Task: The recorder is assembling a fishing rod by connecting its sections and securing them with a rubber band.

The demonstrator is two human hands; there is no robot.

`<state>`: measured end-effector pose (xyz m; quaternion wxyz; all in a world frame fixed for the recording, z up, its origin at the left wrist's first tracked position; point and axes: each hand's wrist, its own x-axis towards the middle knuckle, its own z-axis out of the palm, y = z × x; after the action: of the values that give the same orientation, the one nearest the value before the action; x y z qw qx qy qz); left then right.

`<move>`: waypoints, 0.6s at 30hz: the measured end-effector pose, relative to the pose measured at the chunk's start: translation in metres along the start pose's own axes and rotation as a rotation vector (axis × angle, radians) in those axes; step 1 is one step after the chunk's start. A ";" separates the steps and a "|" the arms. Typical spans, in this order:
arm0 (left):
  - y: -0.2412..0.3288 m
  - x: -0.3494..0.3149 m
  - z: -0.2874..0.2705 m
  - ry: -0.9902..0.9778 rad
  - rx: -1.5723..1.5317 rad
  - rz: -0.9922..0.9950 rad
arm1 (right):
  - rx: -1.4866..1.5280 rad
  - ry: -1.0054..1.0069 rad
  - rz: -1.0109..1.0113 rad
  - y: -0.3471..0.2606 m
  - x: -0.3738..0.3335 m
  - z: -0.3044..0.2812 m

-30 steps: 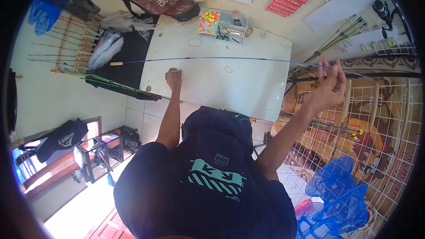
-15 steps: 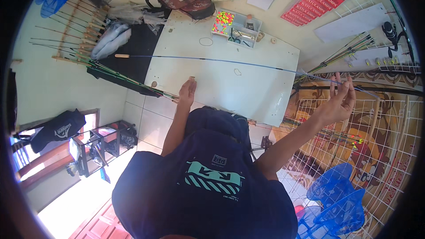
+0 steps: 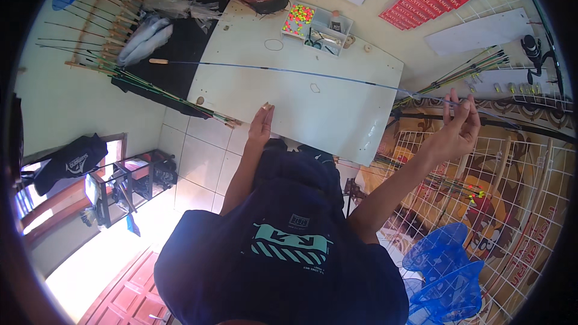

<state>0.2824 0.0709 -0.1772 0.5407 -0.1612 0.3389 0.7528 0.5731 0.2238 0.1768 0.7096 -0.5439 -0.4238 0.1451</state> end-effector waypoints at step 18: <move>-0.136 -0.011 0.036 -0.128 -0.006 -0.222 | 0.084 -0.234 0.031 0.005 0.030 0.010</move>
<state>0.4166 0.1128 -0.1909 0.6406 -0.1512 0.2814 0.6982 0.5846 0.2519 0.1860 0.6751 -0.4995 -0.4888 0.2361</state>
